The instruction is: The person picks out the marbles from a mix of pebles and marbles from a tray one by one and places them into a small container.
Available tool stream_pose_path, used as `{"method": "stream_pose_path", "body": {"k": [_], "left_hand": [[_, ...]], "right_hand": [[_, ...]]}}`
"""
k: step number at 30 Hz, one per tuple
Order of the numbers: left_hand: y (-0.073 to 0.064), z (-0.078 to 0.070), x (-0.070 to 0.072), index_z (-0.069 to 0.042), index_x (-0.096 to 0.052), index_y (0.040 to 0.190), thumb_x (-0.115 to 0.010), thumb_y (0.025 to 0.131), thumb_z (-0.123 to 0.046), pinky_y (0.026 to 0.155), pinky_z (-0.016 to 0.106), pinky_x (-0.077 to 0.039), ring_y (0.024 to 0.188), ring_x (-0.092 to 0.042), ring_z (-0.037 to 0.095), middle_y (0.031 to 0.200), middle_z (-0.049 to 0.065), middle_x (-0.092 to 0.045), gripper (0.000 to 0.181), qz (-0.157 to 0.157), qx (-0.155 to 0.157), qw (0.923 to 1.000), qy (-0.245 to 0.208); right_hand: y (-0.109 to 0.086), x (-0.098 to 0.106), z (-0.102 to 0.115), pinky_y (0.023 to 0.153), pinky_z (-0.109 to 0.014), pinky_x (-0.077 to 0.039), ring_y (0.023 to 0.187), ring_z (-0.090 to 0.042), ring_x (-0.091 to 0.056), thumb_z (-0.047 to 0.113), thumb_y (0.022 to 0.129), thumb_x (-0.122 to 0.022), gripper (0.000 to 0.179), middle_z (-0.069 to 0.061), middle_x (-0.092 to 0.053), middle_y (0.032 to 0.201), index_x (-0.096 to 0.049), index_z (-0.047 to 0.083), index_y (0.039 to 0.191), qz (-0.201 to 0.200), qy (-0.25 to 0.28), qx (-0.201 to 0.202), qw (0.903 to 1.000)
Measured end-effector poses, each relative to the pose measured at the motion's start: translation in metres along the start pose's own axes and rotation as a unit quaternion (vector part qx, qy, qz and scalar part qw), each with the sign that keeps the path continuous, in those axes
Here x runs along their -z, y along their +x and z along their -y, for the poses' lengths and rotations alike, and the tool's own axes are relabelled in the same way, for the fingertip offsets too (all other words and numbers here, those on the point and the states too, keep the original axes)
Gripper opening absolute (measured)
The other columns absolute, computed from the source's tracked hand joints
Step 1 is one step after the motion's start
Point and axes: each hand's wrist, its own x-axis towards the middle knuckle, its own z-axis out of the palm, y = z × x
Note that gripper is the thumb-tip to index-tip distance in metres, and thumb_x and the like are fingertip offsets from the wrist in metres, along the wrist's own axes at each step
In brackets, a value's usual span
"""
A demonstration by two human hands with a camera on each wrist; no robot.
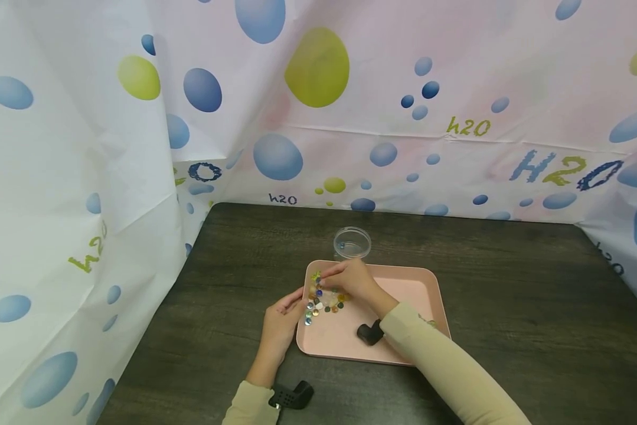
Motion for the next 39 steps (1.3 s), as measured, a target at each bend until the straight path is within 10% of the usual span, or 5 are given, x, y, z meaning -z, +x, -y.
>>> {"method": "stream_pose_path", "body": {"k": [31,39], "left_hand": [[0.004,0.015,0.001,0.002,-0.057,0.124,-0.062,0.09,-0.017,0.09,0.022,-0.049,0.117,-0.055,0.025,0.124,0.019,-0.058,0.039,0.0,-0.011,0.9999,-0.004],[0.006,0.017,0.001,0.003,-0.057,0.122,-0.063,0.089,-0.013,0.089,0.021,-0.05,0.116,-0.056,0.026,0.123,0.02,-0.059,0.038,-0.003,-0.006,0.9999,-0.016]], "right_hand": [[-0.001,-0.017,0.007,0.054,-0.018,-0.049,0.062,-0.005,-0.061,0.016,0.073,-0.078,0.005,0.002,-0.073,0.077,-0.076,0.013,0.076,-0.035,-0.101,0.083,0.9908],[-0.007,-0.002,0.018,0.059,-0.024,-0.049,0.075,-0.014,-0.062,0.031,0.076,-0.076,0.011,0.004,-0.073,0.086,-0.077,0.022,0.083,-0.032,-0.03,0.015,0.9989]]}}
